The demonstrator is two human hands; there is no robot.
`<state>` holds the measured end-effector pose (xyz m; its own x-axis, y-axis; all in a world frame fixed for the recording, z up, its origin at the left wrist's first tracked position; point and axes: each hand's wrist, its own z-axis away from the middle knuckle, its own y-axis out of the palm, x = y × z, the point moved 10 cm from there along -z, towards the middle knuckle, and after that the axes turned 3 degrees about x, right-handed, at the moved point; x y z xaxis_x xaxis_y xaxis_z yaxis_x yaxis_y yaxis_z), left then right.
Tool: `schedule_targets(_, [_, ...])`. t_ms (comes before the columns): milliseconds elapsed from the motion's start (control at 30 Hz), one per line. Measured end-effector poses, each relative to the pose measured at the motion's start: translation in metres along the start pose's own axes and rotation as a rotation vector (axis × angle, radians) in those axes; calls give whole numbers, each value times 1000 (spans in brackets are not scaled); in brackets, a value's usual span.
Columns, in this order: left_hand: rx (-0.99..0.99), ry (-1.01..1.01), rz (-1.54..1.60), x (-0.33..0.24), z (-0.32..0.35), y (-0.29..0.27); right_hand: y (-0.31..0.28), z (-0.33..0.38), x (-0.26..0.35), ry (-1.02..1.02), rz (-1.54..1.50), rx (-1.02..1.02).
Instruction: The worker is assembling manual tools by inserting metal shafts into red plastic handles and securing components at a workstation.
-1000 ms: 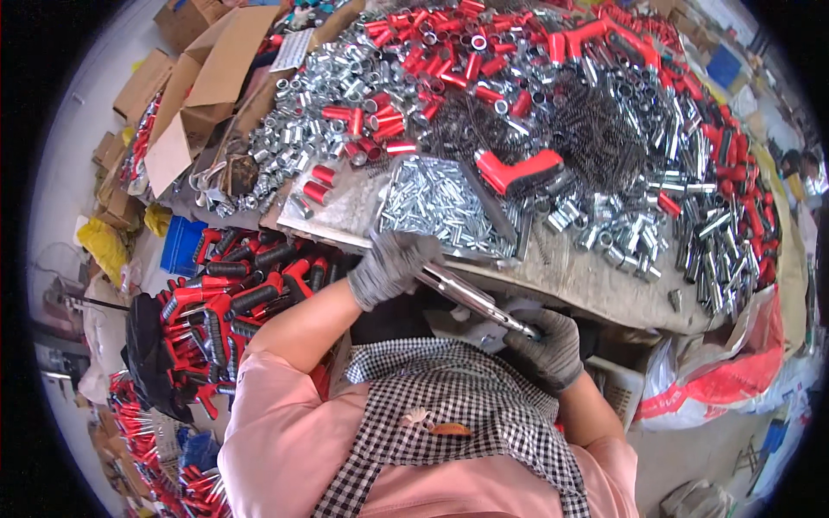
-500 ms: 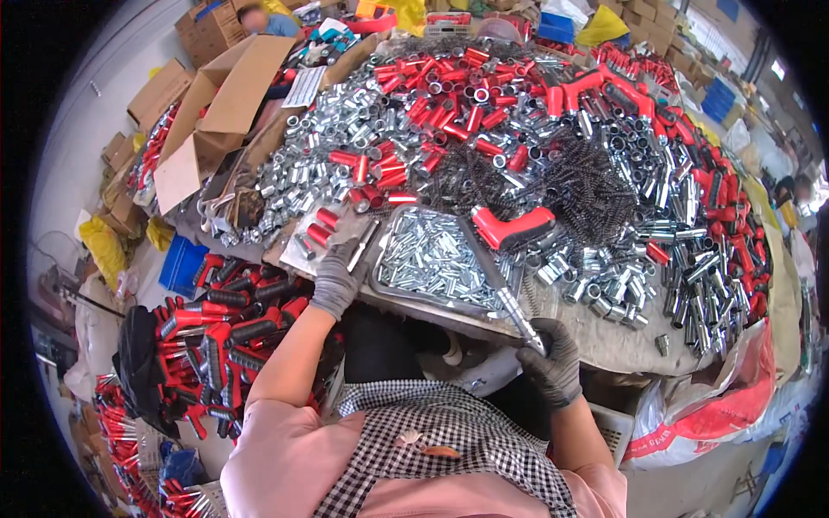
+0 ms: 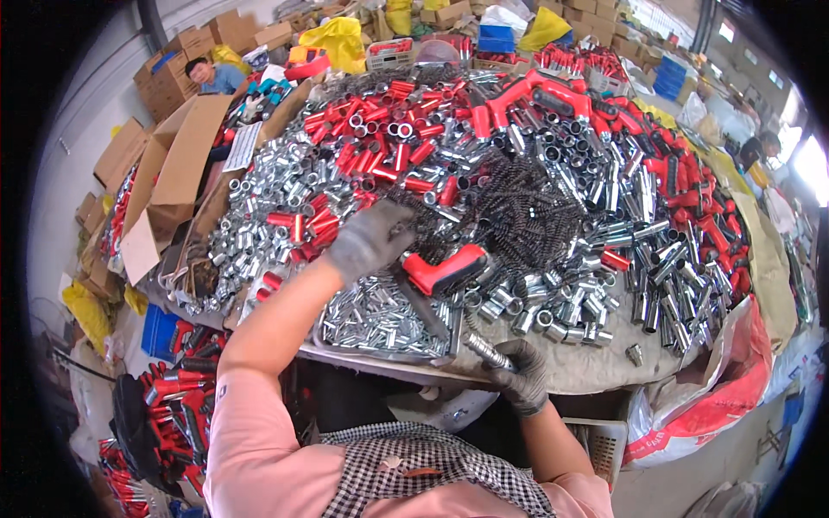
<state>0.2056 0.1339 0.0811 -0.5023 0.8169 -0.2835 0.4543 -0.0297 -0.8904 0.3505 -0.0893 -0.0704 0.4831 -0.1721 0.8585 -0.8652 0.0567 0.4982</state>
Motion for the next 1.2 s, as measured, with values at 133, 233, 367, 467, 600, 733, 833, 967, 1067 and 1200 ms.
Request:
schedule_targets(133, [94, -110, 37, 21, -120, 37, -8, -7, -4, -19, -92, -24])
schedule_targets(233, [160, -413, -105, 79, -205, 72, -11, -7, -9, 24, -97, -32])
schedule_targets(367, [118, -346, -135, 102, -260, 112, -11, -3, -11, 41, -81, -16])
schedule_targets(467, [275, -120, -429, 129, -278, 136, -5, -5, -15, 80, -48, 6])
schedule_targets(600, [319, 63, -251, 70, -262, 108, -3, -1, -14, 113, -136, -23])
schedule_targets(733, [300, -157, 383, 134, -218, 80, 1, -2, -11, 30, -112, 6])
schedule_targets(833, [294, -491, 1509, 101, -116, 72, 4, 0, -9, 21, -90, -3])
schedule_targets(967, [-19, -207, 1619, 45, -15, 14, 0, 6, -13, -132, 23, -41])
schedule_targets(1067, [-77, -221, 1664, 22, 40, 2, 4, 12, -3, -79, 152, -169])
schedule_targets(1200, [-116, -340, 1916, -18, 117, 15, 38, 49, -1, -16, 272, -206])
